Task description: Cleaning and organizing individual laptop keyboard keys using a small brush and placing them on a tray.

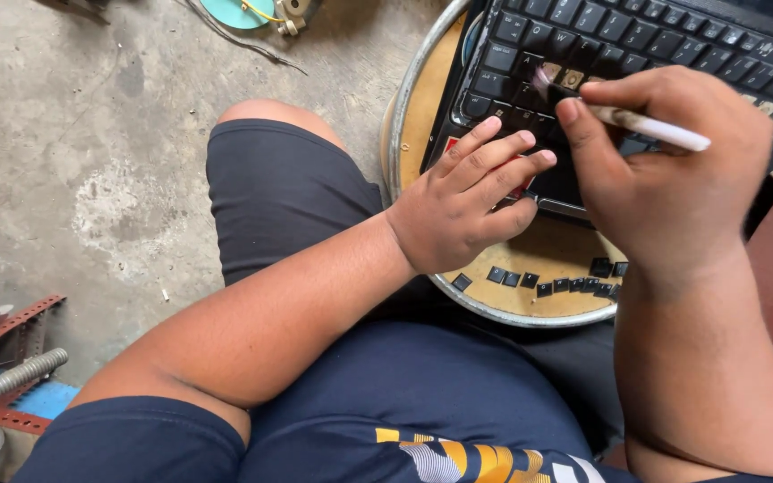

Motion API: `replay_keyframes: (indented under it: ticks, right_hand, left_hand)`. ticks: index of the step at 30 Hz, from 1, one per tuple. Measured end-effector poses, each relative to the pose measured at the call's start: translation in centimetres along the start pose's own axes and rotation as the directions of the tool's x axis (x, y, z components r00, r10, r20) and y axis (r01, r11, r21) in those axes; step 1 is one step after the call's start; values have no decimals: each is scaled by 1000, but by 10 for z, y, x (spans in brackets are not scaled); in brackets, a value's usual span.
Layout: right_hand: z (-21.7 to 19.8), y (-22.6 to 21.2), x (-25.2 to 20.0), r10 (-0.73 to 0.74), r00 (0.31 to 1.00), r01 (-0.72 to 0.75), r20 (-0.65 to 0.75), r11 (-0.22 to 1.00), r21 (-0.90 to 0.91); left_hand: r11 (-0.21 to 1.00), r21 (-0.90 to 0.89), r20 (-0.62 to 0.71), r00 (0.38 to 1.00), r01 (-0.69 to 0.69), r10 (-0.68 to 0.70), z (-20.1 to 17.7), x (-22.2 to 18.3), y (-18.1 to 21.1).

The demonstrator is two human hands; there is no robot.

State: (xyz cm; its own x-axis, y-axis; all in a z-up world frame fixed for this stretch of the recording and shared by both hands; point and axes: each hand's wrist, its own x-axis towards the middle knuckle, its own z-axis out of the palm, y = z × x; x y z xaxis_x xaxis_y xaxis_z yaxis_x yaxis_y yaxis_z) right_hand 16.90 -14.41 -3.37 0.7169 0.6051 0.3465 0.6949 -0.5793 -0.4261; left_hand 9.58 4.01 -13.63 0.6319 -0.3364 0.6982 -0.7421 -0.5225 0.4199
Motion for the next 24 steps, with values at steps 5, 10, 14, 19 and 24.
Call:
replay_keyframes:
  ticks: [5,10,14,19,24]
  right_hand:
    - [-4,2,0,-19,998,19,-53,1000,-4]
    - [-10,2,0,-33,998,35,46,998,-52]
    - [-8,-2,-2,-67,997,69,-44,997,41]
    - [-6,-2,-3,-72,997,73,19,996,-42]
    - [0,-4,-2,-77,997,77,6,997,17]
  left_hand:
    - [1000,-9,-4,1000,-4,4,2,-2,-1]
    - [1000,-9,-40,999,-9,9,1,1,-2]
    - [999,-41,-53,999,-4,2,2,-1,0]
    - [998,-59,-64,998,-2,-2,0,2,-2]
    - [999,-52,-72,997,-7,3,1,1,-2]
